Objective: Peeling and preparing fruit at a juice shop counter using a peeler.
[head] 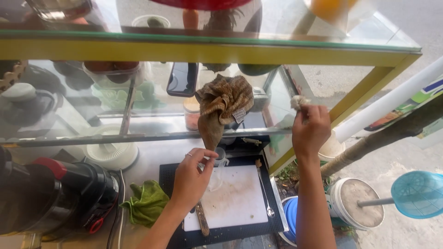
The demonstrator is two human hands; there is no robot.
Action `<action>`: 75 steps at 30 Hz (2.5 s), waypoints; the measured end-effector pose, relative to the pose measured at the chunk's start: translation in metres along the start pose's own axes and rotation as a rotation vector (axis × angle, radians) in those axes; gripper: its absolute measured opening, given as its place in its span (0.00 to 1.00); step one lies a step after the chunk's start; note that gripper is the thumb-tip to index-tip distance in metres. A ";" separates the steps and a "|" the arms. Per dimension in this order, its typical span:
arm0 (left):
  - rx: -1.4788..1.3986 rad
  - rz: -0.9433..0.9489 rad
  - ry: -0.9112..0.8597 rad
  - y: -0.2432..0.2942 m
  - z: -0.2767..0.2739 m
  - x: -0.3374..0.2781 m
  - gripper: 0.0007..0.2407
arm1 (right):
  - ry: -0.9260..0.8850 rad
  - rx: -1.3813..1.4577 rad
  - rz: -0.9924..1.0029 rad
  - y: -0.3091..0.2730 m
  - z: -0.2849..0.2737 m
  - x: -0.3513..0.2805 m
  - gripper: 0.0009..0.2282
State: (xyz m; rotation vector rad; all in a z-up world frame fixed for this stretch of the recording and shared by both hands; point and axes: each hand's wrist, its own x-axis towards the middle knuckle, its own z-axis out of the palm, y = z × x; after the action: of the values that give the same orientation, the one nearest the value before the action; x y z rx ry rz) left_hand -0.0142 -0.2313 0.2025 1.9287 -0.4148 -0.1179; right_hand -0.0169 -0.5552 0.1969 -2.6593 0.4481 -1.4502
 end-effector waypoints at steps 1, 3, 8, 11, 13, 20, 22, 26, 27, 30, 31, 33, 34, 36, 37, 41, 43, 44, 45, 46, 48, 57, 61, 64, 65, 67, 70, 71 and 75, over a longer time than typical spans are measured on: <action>0.000 0.016 0.010 -0.001 -0.001 -0.003 0.04 | 0.017 0.004 -0.006 -0.003 -0.004 0.000 0.04; -0.018 0.061 0.019 -0.003 -0.004 -0.005 0.03 | 0.008 0.117 0.076 -0.008 -0.011 0.002 0.04; 0.056 -0.042 -0.006 -0.002 -0.027 0.000 0.03 | 0.163 0.311 -0.009 -0.063 -0.057 0.031 0.05; 0.039 -0.092 0.016 -0.001 -0.030 -0.001 0.04 | 0.253 0.297 -0.134 -0.066 -0.067 0.035 0.05; 0.002 -0.074 0.027 -0.002 -0.029 0.002 0.04 | 0.293 0.332 -0.127 -0.067 -0.079 0.043 0.06; -0.047 -0.009 -0.027 0.012 -0.019 0.005 0.03 | 0.629 0.120 -0.281 -0.047 -0.119 0.126 0.08; -0.043 -0.005 -0.046 0.013 -0.017 0.005 0.02 | 0.612 0.113 -0.287 -0.048 -0.126 0.140 0.07; 0.048 0.029 -0.051 0.008 -0.020 0.014 0.04 | 0.566 0.257 -0.295 -0.075 -0.131 0.150 0.06; 0.087 -0.009 -0.073 0.006 -0.021 0.012 0.04 | 0.523 0.338 -0.307 -0.083 -0.129 0.150 0.07; 0.001 -0.020 -0.070 0.022 -0.033 0.008 0.04 | 0.239 0.768 -0.153 -0.150 -0.145 0.161 0.07; 0.001 -0.025 -0.059 0.023 -0.036 0.006 0.04 | 0.234 0.778 -0.157 -0.158 -0.143 0.163 0.07; -0.009 -0.007 -0.069 0.025 -0.042 0.003 0.04 | -0.095 1.141 0.051 -0.176 -0.139 0.169 0.10; -0.009 -0.014 -0.057 0.021 -0.044 0.001 0.04 | -0.104 1.151 0.045 -0.177 -0.132 0.173 0.10; -0.058 0.077 -0.028 0.012 -0.048 -0.003 0.02 | -0.159 1.183 0.099 -0.179 -0.115 0.180 0.09; -0.059 0.075 -0.018 0.012 -0.052 -0.005 0.02 | -0.164 1.189 0.091 -0.175 -0.109 0.188 0.09; -0.067 0.003 -0.011 0.006 -0.067 -0.012 0.03 | -0.134 0.727 0.058 -0.168 -0.097 0.206 0.05; -0.085 0.002 -0.009 0.002 -0.075 -0.017 0.03 | -0.198 0.488 0.035 -0.167 -0.100 0.203 0.06; -0.064 -0.005 0.011 0.001 -0.079 -0.018 0.03 | -0.151 0.325 -0.059 -0.166 -0.101 0.201 0.07; -0.048 -0.015 0.032 0.001 -0.082 -0.020 0.03 | -0.106 0.161 -0.156 -0.165 -0.103 0.199 0.08; -0.050 -0.018 0.037 0.000 -0.087 -0.018 0.03 | -0.109 0.163 -0.161 -0.170 -0.112 0.195 0.08; -0.091 -0.015 0.060 -0.007 -0.096 -0.022 0.04 | 0.223 0.363 -0.268 -0.182 -0.128 0.181 0.10; 0.041 -0.012 0.323 -0.090 -0.143 -0.031 0.04 | -0.202 0.759 -0.460 -0.271 -0.024 -0.057 0.09; 0.024 -0.186 0.371 -0.207 -0.138 -0.061 0.06 | -0.761 0.870 -0.223 -0.293 0.072 -0.219 0.10; 0.009 -0.301 0.387 -0.251 -0.134 -0.084 0.09 | -1.040 0.807 -0.218 -0.318 0.080 -0.286 0.39; -0.002 -0.348 0.359 -0.258 -0.134 -0.093 0.10 | -1.189 0.684 -0.230 -0.328 0.072 -0.295 0.43; -0.010 -0.402 0.330 -0.266 -0.133 -0.107 0.12 | -1.340 0.556 -0.239 -0.334 0.075 -0.324 0.48; -0.040 -0.449 0.287 -0.271 -0.130 -0.120 0.12 | -1.036 0.669 -0.441 -0.322 0.113 -0.368 0.34; -0.043 -0.472 0.293 -0.273 -0.127 -0.122 0.12 | -1.009 0.604 -0.471 -0.316 0.128 -0.373 0.24; -0.084 -0.534 0.308 -0.275 -0.119 -0.126 0.12 | -1.048 0.808 0.120 -0.312 0.169 -0.309 0.18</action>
State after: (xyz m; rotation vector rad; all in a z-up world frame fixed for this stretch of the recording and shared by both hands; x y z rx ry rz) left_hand -0.0361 0.0082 -0.0168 1.8926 0.3116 -0.1780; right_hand 0.0343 -0.1798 -0.0813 -2.1976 -0.0824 -0.0076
